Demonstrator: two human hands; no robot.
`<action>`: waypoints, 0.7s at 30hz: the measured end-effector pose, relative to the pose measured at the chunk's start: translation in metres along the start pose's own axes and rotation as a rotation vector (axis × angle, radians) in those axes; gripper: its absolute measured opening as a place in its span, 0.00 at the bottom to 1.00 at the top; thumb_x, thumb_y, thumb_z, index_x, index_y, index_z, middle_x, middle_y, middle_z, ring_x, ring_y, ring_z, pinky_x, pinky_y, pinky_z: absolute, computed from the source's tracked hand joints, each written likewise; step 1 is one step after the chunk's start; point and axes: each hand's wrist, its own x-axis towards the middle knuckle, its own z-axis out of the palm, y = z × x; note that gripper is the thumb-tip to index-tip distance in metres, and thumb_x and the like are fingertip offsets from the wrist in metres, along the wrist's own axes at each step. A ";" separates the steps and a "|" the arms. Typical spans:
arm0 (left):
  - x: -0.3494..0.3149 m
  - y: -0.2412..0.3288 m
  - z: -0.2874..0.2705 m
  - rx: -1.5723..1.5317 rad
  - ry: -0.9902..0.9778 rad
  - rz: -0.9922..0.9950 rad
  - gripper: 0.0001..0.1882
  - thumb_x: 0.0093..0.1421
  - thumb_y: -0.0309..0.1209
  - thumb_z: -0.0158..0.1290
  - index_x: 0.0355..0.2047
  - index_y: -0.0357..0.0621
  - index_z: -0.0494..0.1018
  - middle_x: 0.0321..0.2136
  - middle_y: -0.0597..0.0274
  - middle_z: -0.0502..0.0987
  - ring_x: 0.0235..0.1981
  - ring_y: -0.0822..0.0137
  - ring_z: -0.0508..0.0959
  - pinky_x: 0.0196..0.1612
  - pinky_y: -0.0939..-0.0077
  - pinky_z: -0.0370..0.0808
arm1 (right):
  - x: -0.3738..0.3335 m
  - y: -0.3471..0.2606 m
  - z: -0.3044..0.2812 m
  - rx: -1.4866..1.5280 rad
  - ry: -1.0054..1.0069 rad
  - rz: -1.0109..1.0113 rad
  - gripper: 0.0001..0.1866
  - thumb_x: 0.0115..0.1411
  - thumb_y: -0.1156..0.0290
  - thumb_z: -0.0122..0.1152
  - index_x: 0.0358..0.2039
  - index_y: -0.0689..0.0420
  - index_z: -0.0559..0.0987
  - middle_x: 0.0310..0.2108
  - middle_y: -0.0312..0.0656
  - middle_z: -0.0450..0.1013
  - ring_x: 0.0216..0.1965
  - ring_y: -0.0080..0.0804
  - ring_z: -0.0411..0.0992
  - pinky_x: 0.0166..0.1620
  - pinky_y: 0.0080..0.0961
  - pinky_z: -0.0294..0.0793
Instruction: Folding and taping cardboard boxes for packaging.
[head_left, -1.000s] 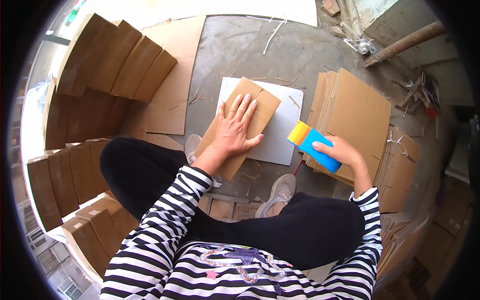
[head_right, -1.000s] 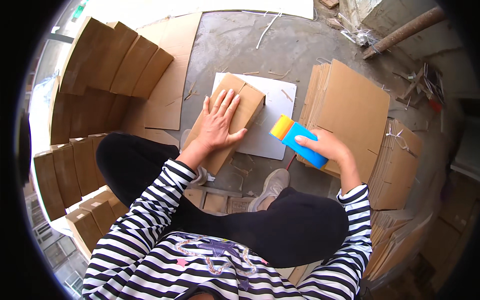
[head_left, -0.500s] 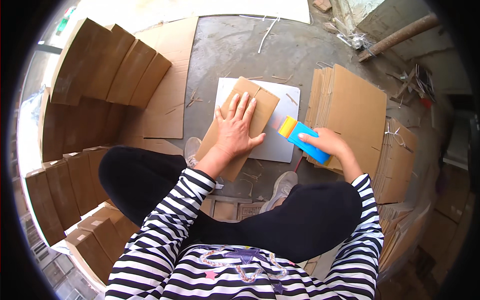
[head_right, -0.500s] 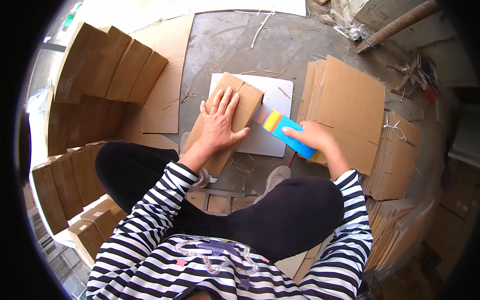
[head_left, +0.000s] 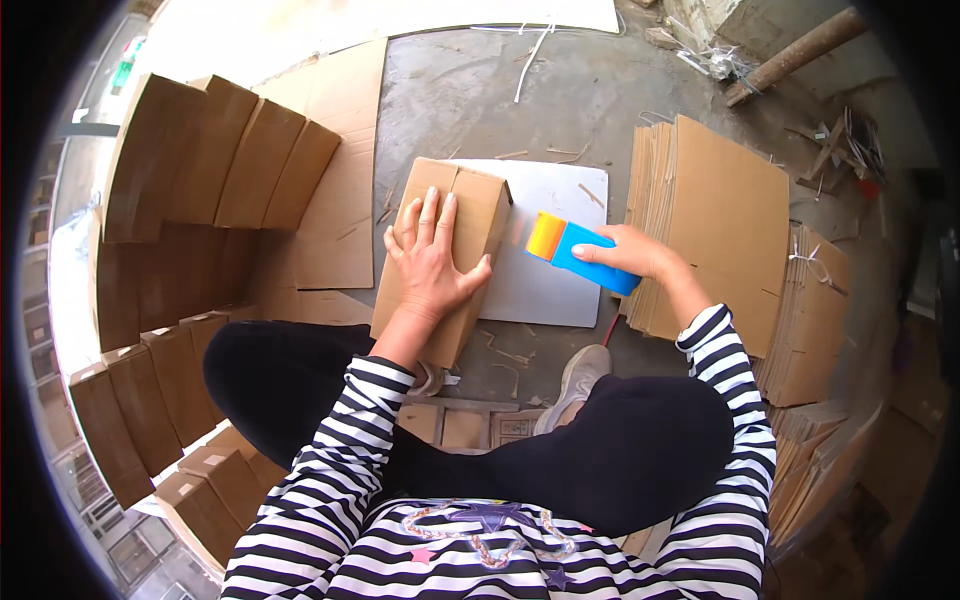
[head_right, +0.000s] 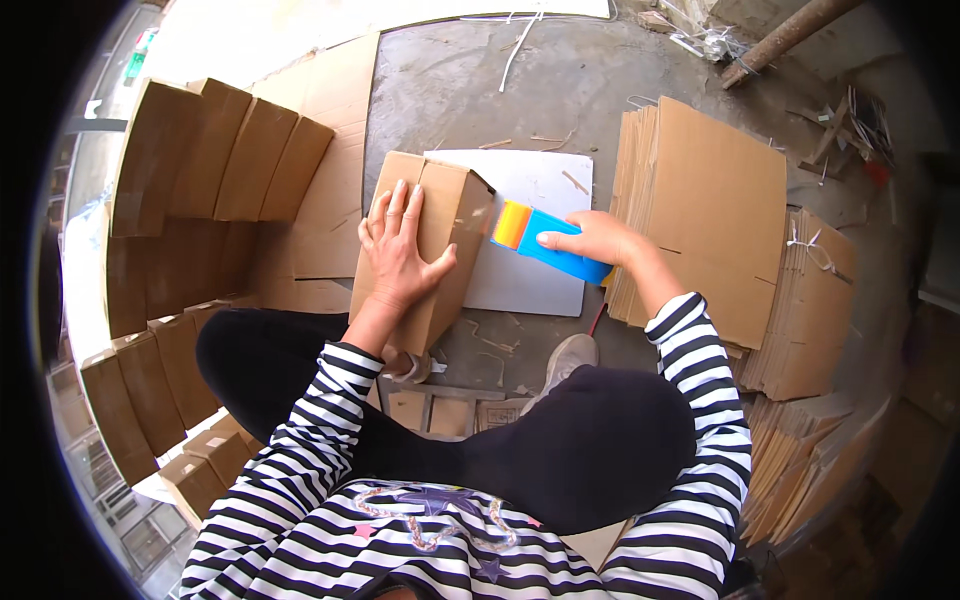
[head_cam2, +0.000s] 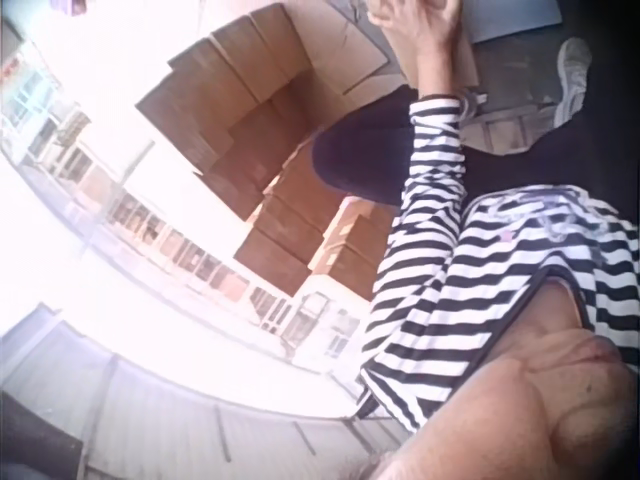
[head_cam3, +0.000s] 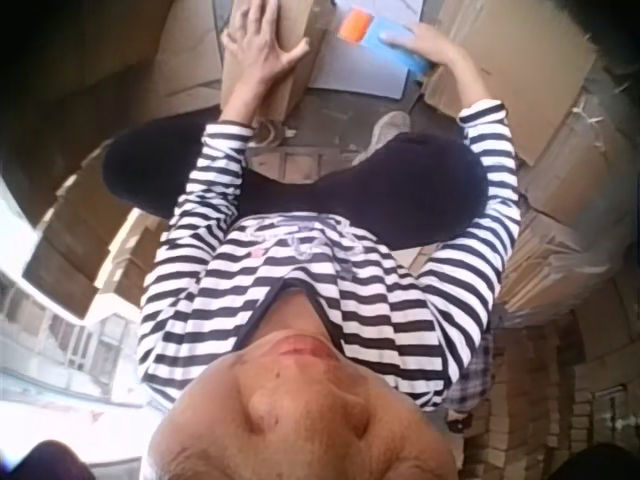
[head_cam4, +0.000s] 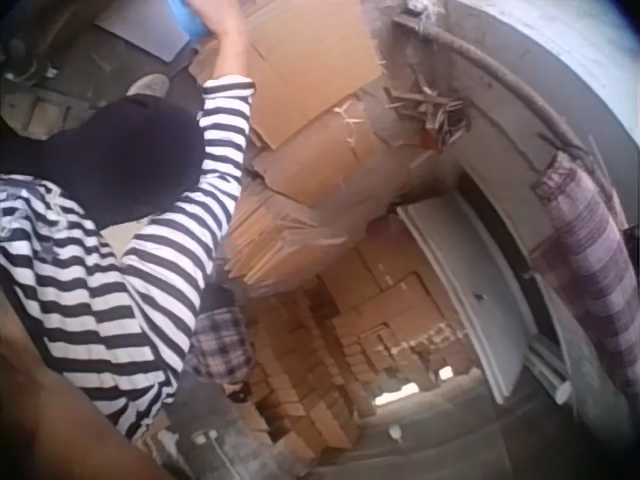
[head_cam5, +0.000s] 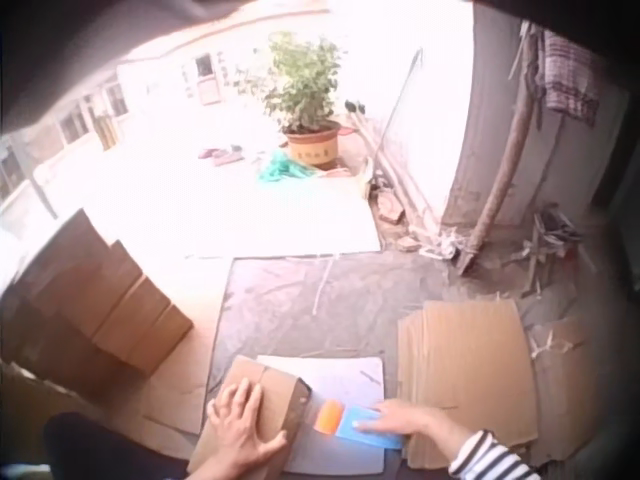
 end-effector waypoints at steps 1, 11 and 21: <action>0.001 0.000 0.000 0.011 -0.007 -0.005 0.46 0.39 0.48 0.57 0.59 0.49 0.56 0.61 0.57 0.53 0.62 0.55 0.50 0.57 0.44 0.44 | -0.002 0.005 0.000 0.051 0.006 -0.027 0.41 0.46 0.33 0.52 0.40 0.63 0.76 0.34 0.52 0.74 0.36 0.41 0.73 0.39 0.32 0.71; 0.004 0.002 -0.001 0.030 0.000 0.015 0.45 0.40 0.48 0.57 0.59 0.50 0.55 0.61 0.56 0.53 0.62 0.54 0.50 0.57 0.43 0.44 | -0.020 0.008 -0.005 0.043 0.021 0.009 0.39 0.47 0.34 0.52 0.39 0.61 0.76 0.34 0.51 0.74 0.35 0.39 0.74 0.38 0.32 0.72; 0.002 0.003 0.007 0.043 -0.004 0.023 0.46 0.41 0.52 0.55 0.60 0.51 0.54 0.62 0.57 0.51 0.62 0.55 0.48 0.56 0.39 0.43 | 0.071 -0.047 -0.013 -0.272 -0.146 0.105 0.45 0.43 0.31 0.52 0.41 0.66 0.76 0.39 0.55 0.73 0.40 0.44 0.73 0.42 0.32 0.71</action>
